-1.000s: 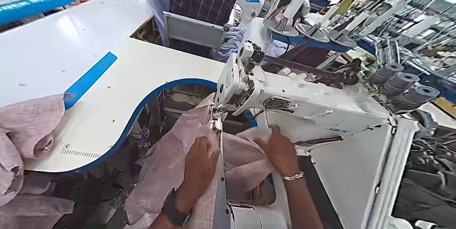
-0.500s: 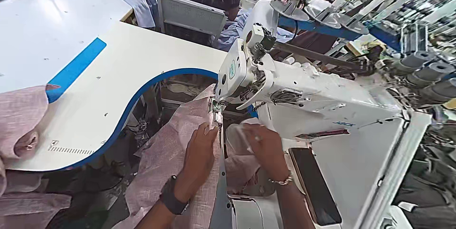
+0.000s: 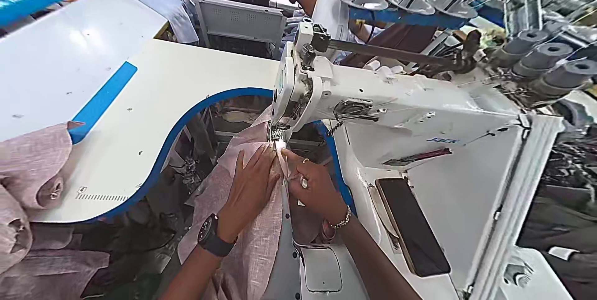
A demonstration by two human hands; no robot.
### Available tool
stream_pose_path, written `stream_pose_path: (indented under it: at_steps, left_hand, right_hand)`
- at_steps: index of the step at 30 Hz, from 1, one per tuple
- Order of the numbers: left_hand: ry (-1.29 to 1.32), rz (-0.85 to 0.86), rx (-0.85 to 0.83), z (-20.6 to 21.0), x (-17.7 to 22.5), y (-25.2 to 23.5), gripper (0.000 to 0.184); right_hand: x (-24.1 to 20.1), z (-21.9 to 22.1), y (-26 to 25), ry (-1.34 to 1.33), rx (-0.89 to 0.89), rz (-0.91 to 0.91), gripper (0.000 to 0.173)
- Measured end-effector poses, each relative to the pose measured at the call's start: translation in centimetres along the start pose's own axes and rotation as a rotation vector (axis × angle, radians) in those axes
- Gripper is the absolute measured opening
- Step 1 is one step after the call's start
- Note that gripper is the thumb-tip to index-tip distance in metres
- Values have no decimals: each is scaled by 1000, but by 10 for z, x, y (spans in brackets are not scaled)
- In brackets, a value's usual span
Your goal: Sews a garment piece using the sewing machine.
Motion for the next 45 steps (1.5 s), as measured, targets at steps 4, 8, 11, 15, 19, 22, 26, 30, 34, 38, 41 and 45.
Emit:
stream_pose_path:
  at_steps: [4, 8, 11, 15, 19, 22, 26, 30, 34, 38, 41, 45]
  left_hand:
    - [-34, 39, -2, -3, -2, -7, 38]
    - [56, 4, 71, 3, 3, -1, 41]
    - [200, -2, 146, 5, 1, 4, 44]
    - [287, 17, 186, 2, 3, 1, 39]
    - [249, 26, 218, 4, 2, -6, 31]
    - [243, -4, 242, 8, 5, -6, 28]
    - [238, -15, 276, 10, 3, -10, 28]
    - [268, -57, 302, 13, 1, -14, 28]
    - [213, -53, 420, 17, -9, -28, 16]
    - [581, -288, -18, -30, 4, 7, 47]
    - [611, -374, -219, -51, 26, 43, 39]
    - [447, -191, 158, -33, 46, 57, 20]
  right_hand:
    - [-9, -3, 5, 225, -62, -63, 14]
    - [-19, -4, 6, 397, -29, -108, 13]
    - [-15, 7, -2, 149, -67, 12, 12]
    - [-13, 26, -15, -122, -34, 137, 15]
    - [-17, 31, -7, 22, 184, 99, 16]
    - [-10, 26, -8, -89, 107, 135, 17]
    - [-18, 30, -2, 83, 193, 61, 14]
    - [-27, 39, -1, 234, 308, 6, 19]
    - [-32, 39, -8, 357, 440, -34, 21]
    - [-67, -9, 58, 308, 225, 266, 22]
    - [-62, -53, 95, 405, 119, 300, 21]
    - [-89, -49, 77, 727, 61, -20, 15]
Point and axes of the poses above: each hand's wrist, its own y-axis away from the middle knuckle, its own z-axis out of the palm, x = y × z, the point moved 2 cm from there along -y, towards the middle knuckle, and after that the axes turned 11 degrees about z, right-handed, at the moved point
